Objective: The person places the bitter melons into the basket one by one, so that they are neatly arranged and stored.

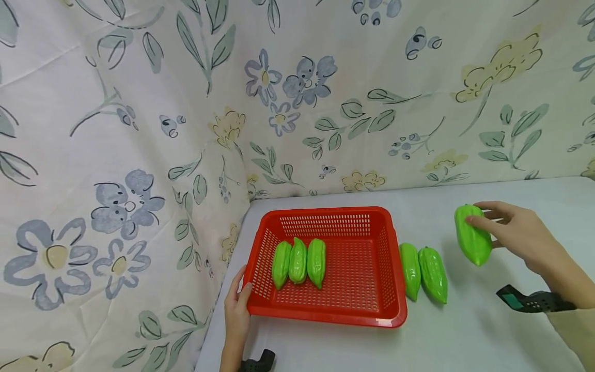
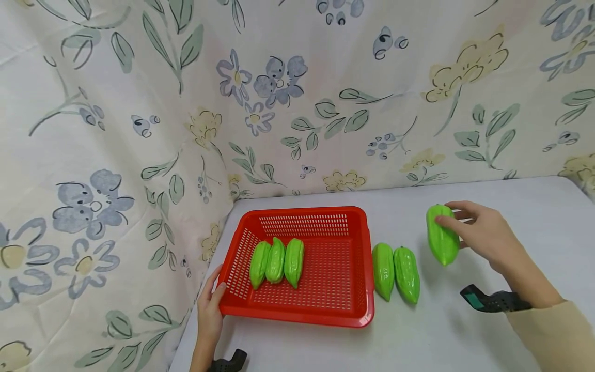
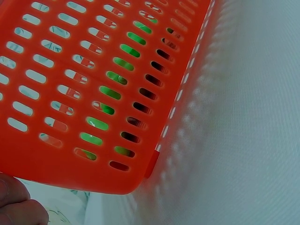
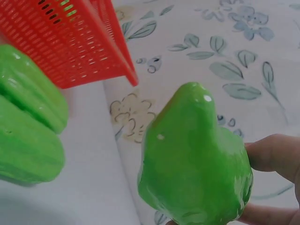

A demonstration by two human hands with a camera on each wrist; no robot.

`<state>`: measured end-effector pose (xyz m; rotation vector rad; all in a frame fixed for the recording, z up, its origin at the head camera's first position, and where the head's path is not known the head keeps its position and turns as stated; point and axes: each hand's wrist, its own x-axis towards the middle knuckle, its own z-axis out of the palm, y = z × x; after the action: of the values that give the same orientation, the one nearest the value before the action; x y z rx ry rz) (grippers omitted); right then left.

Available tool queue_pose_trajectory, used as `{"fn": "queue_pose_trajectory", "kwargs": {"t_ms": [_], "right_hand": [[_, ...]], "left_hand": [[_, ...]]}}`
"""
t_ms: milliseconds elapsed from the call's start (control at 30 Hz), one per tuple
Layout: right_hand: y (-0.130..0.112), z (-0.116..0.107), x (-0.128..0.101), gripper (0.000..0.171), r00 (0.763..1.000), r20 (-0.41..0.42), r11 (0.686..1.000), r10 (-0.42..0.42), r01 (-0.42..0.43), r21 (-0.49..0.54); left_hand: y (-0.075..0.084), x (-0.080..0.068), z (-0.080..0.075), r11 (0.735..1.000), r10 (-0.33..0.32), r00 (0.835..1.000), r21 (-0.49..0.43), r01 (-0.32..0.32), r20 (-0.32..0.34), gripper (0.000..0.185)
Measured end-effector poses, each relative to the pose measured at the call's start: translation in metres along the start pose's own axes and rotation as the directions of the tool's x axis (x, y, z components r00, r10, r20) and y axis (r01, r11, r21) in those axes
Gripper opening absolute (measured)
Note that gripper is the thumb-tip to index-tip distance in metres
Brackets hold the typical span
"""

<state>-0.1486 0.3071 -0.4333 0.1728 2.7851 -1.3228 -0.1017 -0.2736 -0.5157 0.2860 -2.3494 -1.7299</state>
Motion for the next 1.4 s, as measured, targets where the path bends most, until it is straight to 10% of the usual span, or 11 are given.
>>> {"fn": "queue_pose_trajectory", "kwargs": {"t_ms": [1400], "right_hand": [[-0.044, 0.039, 0.006, 0.074, 0.995, 0.093, 0.997, -0.045, 0.039, 0.064]], "left_hand": [[-0.001, 0.001, 0.0, 1.0, 0.023, 1.0, 0.021, -0.023, -0.013, 0.047]]}}
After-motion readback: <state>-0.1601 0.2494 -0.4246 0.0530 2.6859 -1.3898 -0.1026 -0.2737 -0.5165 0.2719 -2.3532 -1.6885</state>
